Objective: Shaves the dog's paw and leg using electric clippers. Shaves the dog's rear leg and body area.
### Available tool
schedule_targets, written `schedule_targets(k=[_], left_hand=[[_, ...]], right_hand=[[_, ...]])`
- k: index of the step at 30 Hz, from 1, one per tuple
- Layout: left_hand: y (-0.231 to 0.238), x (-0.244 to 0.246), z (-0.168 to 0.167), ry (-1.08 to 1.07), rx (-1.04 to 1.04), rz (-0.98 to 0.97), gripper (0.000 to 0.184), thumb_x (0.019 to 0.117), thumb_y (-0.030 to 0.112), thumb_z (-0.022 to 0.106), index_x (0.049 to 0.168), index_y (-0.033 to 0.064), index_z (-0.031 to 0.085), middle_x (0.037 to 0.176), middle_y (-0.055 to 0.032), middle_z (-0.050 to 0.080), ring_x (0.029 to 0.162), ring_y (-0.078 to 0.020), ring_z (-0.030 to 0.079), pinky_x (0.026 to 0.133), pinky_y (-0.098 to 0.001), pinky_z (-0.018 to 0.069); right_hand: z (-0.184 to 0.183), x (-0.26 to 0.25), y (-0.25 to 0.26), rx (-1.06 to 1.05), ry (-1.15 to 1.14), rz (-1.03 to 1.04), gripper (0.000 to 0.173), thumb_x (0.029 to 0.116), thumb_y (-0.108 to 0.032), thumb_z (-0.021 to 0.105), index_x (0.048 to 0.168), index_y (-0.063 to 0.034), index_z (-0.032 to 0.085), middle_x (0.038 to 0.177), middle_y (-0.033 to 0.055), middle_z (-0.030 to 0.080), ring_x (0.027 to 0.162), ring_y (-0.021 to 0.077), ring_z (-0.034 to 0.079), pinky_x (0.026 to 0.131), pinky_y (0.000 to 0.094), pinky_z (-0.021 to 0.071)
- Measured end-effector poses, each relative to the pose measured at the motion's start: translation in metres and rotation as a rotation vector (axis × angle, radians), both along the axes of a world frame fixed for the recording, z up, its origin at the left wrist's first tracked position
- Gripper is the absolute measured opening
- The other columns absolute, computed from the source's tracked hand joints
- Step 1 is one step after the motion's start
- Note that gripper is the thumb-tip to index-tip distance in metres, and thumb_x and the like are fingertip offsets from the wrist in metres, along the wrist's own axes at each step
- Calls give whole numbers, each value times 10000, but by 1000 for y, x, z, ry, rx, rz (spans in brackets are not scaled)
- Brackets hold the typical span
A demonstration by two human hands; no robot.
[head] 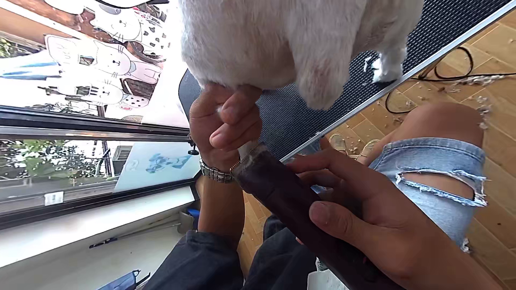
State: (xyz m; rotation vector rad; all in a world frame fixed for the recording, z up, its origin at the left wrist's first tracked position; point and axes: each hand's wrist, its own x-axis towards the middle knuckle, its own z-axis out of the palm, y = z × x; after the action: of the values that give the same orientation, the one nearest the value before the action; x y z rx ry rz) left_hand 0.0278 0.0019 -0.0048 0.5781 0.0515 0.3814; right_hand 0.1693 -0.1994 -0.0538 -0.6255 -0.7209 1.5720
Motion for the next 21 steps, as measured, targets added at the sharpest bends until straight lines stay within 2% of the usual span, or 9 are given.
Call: schedule_targets(k=[4,8,13,14,17,21], left_hand=[[-2,0,3,25,8,20,161,971,98,538,896,13,653,588,1,591,464,-30,549,443,-147,423],[0,0,2,38,24,10,167,964,100,544,890,8,662,598,-1,601,467,-30,552,445,-148,431],[0,-1,4,37,67,20,180,980,117,536,881,25,654,601,8,588,464,-22,526,441,-146,405],[0,-2,3,37,74,21,186,983,123,534,883,26,656,608,7,589,469,-23,526,446,-149,409],[-1,-1,1,42,65,28,193,978,114,525,871,20,655,602,8,587,467,-17,526,450,-145,410],[-1,-2,3,47,63,21,191,979,111,523,874,20,654,597,5,588,460,-18,528,438,-144,408]], right_hand=[[-2,-1,-5,-31,-53,-12,388,1021,-344,630,1356,-157,579,1146,36,701,805,118,730,651,261,644],[6,-3,0,-38,-109,-35,358,1018,-311,633,1342,-167,586,1003,9,724,768,104,725,632,243,634],[2,-2,-3,-14,-136,-42,371,1025,-339,619,1345,-157,575,1129,16,699,781,98,718,639,243,635],[2,-3,-3,-24,-144,-45,369,1025,-340,620,1345,-160,581,1122,13,699,770,94,714,633,240,633],[5,-4,-1,-38,-186,-62,355,1018,-362,626,1325,-187,595,989,-27,716,728,59,697,603,203,604],[6,-4,0,-11,-127,-48,356,1025,-329,623,1332,-154,582,1090,4,712,793,94,723,646,236,634]])
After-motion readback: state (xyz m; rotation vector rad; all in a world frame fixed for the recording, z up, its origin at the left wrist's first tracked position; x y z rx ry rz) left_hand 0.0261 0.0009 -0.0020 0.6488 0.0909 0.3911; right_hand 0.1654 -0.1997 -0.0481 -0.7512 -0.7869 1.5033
